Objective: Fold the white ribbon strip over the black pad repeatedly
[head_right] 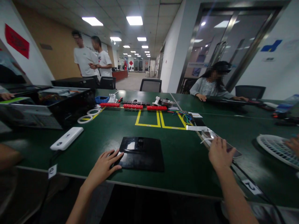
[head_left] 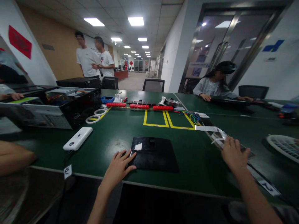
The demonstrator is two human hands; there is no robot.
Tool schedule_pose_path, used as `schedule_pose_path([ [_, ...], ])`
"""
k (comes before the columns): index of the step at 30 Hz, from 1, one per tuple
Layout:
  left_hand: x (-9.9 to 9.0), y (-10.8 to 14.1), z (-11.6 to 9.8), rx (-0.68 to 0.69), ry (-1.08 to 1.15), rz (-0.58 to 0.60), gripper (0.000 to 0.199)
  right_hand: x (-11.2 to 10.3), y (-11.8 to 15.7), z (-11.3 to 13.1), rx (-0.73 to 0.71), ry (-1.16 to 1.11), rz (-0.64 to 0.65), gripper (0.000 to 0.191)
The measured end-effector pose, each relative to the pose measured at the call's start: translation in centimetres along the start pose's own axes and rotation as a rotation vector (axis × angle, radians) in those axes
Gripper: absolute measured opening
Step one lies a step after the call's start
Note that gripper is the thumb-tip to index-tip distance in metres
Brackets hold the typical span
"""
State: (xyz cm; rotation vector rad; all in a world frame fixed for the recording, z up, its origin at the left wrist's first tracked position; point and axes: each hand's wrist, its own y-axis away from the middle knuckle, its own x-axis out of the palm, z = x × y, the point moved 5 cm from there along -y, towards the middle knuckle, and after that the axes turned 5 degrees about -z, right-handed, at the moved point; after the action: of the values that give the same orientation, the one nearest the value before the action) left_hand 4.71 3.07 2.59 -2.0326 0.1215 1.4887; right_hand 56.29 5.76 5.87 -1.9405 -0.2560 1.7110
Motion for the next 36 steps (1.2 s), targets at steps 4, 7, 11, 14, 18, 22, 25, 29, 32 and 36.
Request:
schedule_pose_path([
  [4, 0.0, 0.0, -0.1, 0.003, -0.017, 0.000, 0.051, 0.3, 0.2, -0.5, -0.035, 0.042, 0.022, 0.055],
  [7, 0.0, 0.1, -0.1, -0.002, -0.032, 0.005, 0.051, -0.3, 0.1, 0.0, -0.079, 0.026, 0.000, 0.055],
  [11, 0.0, 0.1, -0.1, -0.003, -0.039, 0.002, 0.051, -1.8, 0.2, 0.7, -0.115, -0.015, -0.073, 0.052],
  [14, 0.0, 0.1, -0.1, 0.005, -0.028, -0.014, 0.051, -3.5, 0.4, 2.0, -0.135, -0.035, -0.122, 0.052],
  [18, 0.1, 0.1, 0.1, -0.007, 0.004, -0.025, 0.051, -6.3, 1.0, 6.0, -0.201, -0.153, -0.158, 0.060],
  [22, -0.1, 0.0, 0.4, -0.052, 0.083, -0.044, 0.044, -9.5, 2.0, 11.7, -0.340, -0.562, -0.121, 0.059],
  [25, -0.2, 0.0, 0.8, -0.113, 0.170, -0.046, 0.033, -10.6, 3.1, 16.0, -0.494, -0.794, 0.015, 0.060],
  [29, -0.6, 0.1, 1.2, -0.174, 0.314, -0.101, 0.036, -9.4, 4.7, 20.9, -0.698, -0.963, 0.272, 0.066],
  [32, -1.2, 0.2, 1.4, -0.213, 0.392, -0.129, 0.038, -7.6, 5.7, 23.4, -0.787, -0.969, 0.395, 0.070],
  [36, -1.5, 0.2, 0.4, -0.100, 0.354, -0.105, 0.033, -5.9, 6.8, 25.3, -0.866, -0.896, 0.432, 0.079],
])
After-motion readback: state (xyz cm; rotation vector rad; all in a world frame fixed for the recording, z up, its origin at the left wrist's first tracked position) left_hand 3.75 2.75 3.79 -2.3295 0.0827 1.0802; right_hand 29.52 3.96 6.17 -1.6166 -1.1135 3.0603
